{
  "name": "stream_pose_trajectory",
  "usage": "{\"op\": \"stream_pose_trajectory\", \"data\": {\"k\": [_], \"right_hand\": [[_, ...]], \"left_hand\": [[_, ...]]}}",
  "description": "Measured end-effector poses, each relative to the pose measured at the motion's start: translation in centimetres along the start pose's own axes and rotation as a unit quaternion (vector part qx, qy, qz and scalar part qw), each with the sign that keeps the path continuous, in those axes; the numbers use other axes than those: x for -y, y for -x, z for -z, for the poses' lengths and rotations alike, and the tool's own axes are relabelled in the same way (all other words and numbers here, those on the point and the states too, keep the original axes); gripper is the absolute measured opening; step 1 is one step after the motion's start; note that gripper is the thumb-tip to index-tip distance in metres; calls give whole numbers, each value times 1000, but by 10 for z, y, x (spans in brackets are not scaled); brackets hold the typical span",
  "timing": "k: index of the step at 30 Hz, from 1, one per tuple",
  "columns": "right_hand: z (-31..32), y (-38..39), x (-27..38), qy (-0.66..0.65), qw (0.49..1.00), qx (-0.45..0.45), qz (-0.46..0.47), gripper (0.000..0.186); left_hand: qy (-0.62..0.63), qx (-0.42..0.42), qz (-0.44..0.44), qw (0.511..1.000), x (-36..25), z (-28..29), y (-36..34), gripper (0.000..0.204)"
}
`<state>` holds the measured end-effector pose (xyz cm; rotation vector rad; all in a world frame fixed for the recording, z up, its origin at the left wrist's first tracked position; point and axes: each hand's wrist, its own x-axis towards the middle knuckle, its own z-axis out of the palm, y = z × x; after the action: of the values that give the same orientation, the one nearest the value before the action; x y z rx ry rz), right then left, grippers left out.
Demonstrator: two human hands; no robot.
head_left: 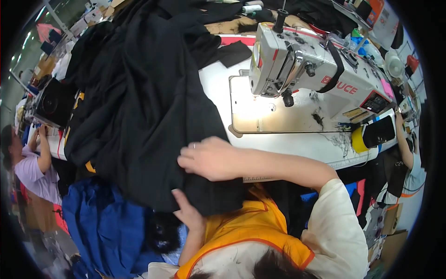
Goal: The recorder is using an industrial sewing machine to attach black fur trim to a black fabric garment.
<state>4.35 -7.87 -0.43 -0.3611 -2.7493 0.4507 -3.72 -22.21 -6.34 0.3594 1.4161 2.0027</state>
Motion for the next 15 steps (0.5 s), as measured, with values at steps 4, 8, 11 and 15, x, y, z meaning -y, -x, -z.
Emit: {"op": "stream_pose_trajectory", "data": {"k": [4, 8, 11, 15], "right_hand": [[33, -41, -85, 170, 960, -192, -115, 13], [45, -82, -91, 149, 951, -246, -115, 12], [46, -99, -140, 94, 940, -257, -205, 11], [32, -78, -139, 80, 910, -302, -273, 13]], "left_hand": [[18, -64, 49, 997, -41, 11, 2, 49], [-96, 62, -237, 965, -36, 26, 5, 48], [-65, 164, -260, 949, -48, 39, -14, 52], [15, 330, -306, 893, -35, 49, -6, 58]]}}
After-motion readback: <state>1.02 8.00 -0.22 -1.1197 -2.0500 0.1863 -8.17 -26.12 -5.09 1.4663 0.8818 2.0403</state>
